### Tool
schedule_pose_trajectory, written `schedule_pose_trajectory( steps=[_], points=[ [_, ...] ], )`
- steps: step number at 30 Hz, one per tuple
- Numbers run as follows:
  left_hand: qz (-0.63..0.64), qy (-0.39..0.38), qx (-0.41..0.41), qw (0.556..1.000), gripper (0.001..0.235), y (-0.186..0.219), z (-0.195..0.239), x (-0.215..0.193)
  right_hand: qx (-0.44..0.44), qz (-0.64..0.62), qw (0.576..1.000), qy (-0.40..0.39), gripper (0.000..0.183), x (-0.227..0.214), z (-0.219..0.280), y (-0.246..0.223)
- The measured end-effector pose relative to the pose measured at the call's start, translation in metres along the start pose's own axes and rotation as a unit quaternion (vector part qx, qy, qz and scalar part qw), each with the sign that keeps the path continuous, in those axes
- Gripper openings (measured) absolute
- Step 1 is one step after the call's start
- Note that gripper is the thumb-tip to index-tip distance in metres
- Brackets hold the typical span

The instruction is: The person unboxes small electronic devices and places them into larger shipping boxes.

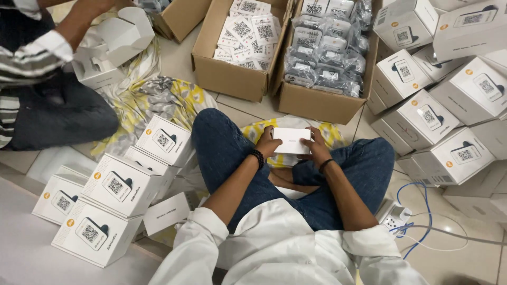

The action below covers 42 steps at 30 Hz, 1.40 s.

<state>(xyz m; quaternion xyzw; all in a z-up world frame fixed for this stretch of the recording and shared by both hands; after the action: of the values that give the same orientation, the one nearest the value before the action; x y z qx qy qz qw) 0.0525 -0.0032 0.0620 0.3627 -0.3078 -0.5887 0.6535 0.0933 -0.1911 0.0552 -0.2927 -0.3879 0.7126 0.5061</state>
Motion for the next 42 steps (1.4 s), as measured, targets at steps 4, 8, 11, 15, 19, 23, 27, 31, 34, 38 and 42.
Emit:
schedule_pose_trajectory(
  steps=[4,8,11,15,19,23,27,31,34,38,42],
  points=[
    [0.058,0.034,-0.023,0.997,0.07,0.0,0.032,-0.007,-0.029,-0.015,0.999,0.015,0.03,0.004,0.006,-0.018],
    [-0.075,0.176,0.296,0.936,0.061,0.075,0.105,-0.04,-0.19,-0.063,0.98,-0.007,0.013,0.036,0.022,-0.092],
    [-0.062,0.241,0.387,0.888,0.059,0.112,0.17,-0.068,-0.304,-0.061,0.949,-0.055,0.014,0.086,0.042,-0.155],
    [-0.032,0.352,0.423,0.835,0.056,0.118,0.222,-0.13,-0.4,-0.031,0.903,-0.155,0.022,0.183,0.063,-0.209],
    [-0.028,0.446,0.404,0.798,0.054,0.107,0.253,-0.186,-0.386,-0.05,0.89,-0.238,0.044,0.29,0.052,-0.21],
    [-0.066,0.545,0.393,0.737,0.057,0.108,0.285,-0.216,-0.38,-0.007,0.871,-0.311,0.063,0.388,0.031,-0.176],
    [-0.11,0.54,0.423,0.719,0.056,0.118,0.291,-0.212,-0.384,0.137,0.827,-0.387,0.068,0.443,0.022,-0.119],
    [-0.135,0.522,0.421,0.73,0.053,0.125,0.285,-0.197,-0.424,0.242,0.782,-0.386,0.069,0.431,0.038,-0.119],
    [-0.121,0.483,0.441,0.747,0.052,0.129,0.275,-0.182,-0.443,0.235,0.793,-0.345,0.062,0.399,0.042,-0.139],
    [-0.133,0.436,0.462,0.761,0.048,0.147,0.266,-0.156,-0.449,0.187,0.845,-0.224,0.042,0.313,0.045,-0.185],
    [-0.143,0.364,0.47,0.791,0.045,0.174,0.251,-0.126,-0.412,0.087,0.9,-0.113,0.029,0.198,-0.002,-0.196]
  ],
)
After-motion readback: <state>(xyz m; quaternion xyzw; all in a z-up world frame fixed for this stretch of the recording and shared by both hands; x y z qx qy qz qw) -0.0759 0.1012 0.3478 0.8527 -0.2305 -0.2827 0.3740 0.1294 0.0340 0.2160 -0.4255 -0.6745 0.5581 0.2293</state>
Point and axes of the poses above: each hand's wrist, its own z-axis away from the middle knuckle, its own x-axis out of the palm, y = z × x, the point moved 9 cm from there along -z, towards the middle knuckle, and after that the axes turned 5 degrees about z, right-handed, at the moved point
